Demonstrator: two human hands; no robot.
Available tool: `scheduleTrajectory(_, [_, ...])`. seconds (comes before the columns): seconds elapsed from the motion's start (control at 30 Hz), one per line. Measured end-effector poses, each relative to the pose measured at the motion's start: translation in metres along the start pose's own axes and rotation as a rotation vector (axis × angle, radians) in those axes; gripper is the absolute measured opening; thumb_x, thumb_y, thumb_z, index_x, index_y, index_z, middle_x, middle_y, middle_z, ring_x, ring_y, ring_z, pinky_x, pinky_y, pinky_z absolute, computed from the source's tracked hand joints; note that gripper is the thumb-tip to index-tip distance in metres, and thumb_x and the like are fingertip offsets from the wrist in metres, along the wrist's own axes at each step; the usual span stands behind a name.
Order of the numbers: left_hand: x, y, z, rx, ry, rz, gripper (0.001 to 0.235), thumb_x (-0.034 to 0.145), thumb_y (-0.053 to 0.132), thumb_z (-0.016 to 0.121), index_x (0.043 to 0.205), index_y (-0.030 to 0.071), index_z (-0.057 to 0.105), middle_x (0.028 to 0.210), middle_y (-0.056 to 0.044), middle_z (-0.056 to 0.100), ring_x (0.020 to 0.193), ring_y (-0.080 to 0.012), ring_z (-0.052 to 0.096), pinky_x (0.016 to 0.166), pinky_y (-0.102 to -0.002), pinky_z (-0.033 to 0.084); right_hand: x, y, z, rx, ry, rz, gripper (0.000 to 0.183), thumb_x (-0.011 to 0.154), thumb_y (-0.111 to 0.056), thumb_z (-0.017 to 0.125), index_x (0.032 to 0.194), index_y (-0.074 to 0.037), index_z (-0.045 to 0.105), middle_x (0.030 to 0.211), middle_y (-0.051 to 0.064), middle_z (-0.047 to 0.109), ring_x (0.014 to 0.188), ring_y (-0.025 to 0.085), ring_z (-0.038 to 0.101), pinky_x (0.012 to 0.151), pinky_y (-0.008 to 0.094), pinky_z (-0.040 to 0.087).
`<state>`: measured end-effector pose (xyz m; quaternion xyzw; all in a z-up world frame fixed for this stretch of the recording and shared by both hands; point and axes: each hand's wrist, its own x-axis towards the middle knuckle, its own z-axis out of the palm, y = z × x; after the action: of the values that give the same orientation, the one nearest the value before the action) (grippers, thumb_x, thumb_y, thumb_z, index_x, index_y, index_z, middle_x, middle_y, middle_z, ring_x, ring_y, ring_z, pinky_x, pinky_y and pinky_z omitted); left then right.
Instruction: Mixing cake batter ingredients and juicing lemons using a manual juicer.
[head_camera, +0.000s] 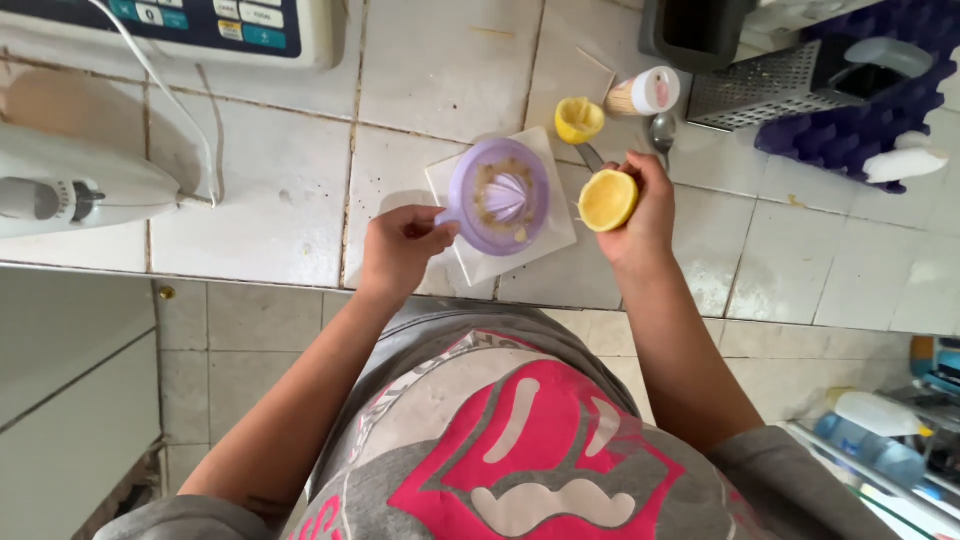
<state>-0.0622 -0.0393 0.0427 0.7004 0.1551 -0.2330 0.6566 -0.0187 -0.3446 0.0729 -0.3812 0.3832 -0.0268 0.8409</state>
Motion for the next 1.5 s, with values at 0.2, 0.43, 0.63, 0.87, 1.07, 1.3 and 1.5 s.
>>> scheduleTrajectory(0.2, [-0.007, 0.008, 0.003, -0.331, -0.05, -0.072, 0.029, 0.091, 0.01, 0.078, 0.113, -0.008, 0.073, 0.092, -0.008, 0.075, 0.083, -0.0107, 0.067, 0.075, -0.023, 0.054, -0.009, 0.0, -0.02, 0.072, 0.007, 0.046, 0.022, 0.089, -0.014, 0.07, 0.073, -0.01, 0.055, 0.073, 0.006, 0.06, 0.075, 0.022, 0.062, 0.073, 0.036, 0.052])
scheduleTrajectory(0.43, [-0.031, 0.043, 0.016, -0.205, -0.018, 0.053, 0.022, 0.093, 0.009, 0.072, 0.109, -0.006, 0.071, 0.093, -0.005, 0.078, 0.086, -0.0055, 0.072, 0.077, -0.02, 0.055, -0.01, -0.007, -0.045, 0.142, -0.004, 0.057, 0.023, 0.089, -0.015, 0.07, 0.073, -0.011, 0.055, 0.076, 0.007, 0.062, 0.075, 0.022, 0.063, 0.073, 0.036, 0.053])
scheduleTrajectory(0.63, [-0.062, 0.067, 0.03, 0.191, 0.073, 0.167, 0.015, 0.096, 0.007, 0.074, 0.105, -0.004, 0.072, 0.08, -0.005, 0.07, 0.067, -0.0055, 0.051, 0.058, -0.022, 0.042, 0.003, 0.003, -0.072, 0.177, -0.01, 0.052, 0.019, 0.09, -0.015, 0.071, 0.078, -0.012, 0.056, 0.076, 0.003, 0.057, 0.077, 0.021, 0.063, 0.073, 0.037, 0.053])
scheduleTrajectory(0.87, [-0.073, 0.063, 0.031, 0.149, 0.131, 0.294, 0.013, 0.096, 0.005, 0.073, 0.105, -0.004, 0.069, 0.081, 0.0, 0.067, 0.07, -0.0011, 0.053, 0.061, -0.018, 0.043, 0.003, -0.005, -0.062, 0.246, 0.027, 0.337, 0.022, 0.091, -0.025, 0.065, 0.096, -0.006, 0.058, 0.089, 0.012, 0.062, 0.085, 0.031, 0.065, 0.086, 0.052, 0.057])
scheduleTrajectory(1.07, [-0.069, 0.045, 0.021, 0.064, 0.167, 0.303, 0.011, 0.097, 0.004, 0.072, 0.105, -0.003, 0.068, 0.083, 0.002, 0.065, 0.071, -0.0002, 0.052, 0.061, -0.017, 0.042, -0.014, -0.047, -0.004, 0.198, -0.218, 0.479, 0.043, 0.09, -0.033, 0.063, 0.116, 0.0, 0.058, 0.104, 0.019, 0.066, 0.098, 0.034, 0.064, 0.092, 0.058, 0.056])
scheduleTrajectory(1.3, [-0.074, 0.04, 0.014, 0.045, 0.231, 0.256, 0.012, 0.095, 0.004, 0.072, 0.104, -0.003, 0.069, 0.082, 0.001, 0.068, 0.069, -0.0008, 0.053, 0.061, -0.017, 0.042, 0.078, -0.024, 0.052, -0.571, -0.682, -0.122, 0.064, 0.074, 0.001, 0.083, 0.13, -0.012, 0.055, 0.127, 0.011, 0.053, 0.117, 0.026, 0.061, 0.096, 0.048, 0.06])
scheduleTrajectory(1.5, [-0.077, 0.046, 0.01, -0.029, 0.21, 0.285, 0.012, 0.097, 0.004, 0.07, 0.106, -0.004, 0.067, 0.083, 0.002, 0.068, 0.073, -0.0006, 0.055, 0.065, -0.016, 0.044, 0.126, 0.009, 0.098, -1.287, -0.486, -0.719, 0.066, 0.069, 0.001, 0.09, 0.123, -0.013, 0.057, 0.126, 0.019, 0.049, 0.114, 0.035, 0.059, 0.087, 0.039, 0.06])
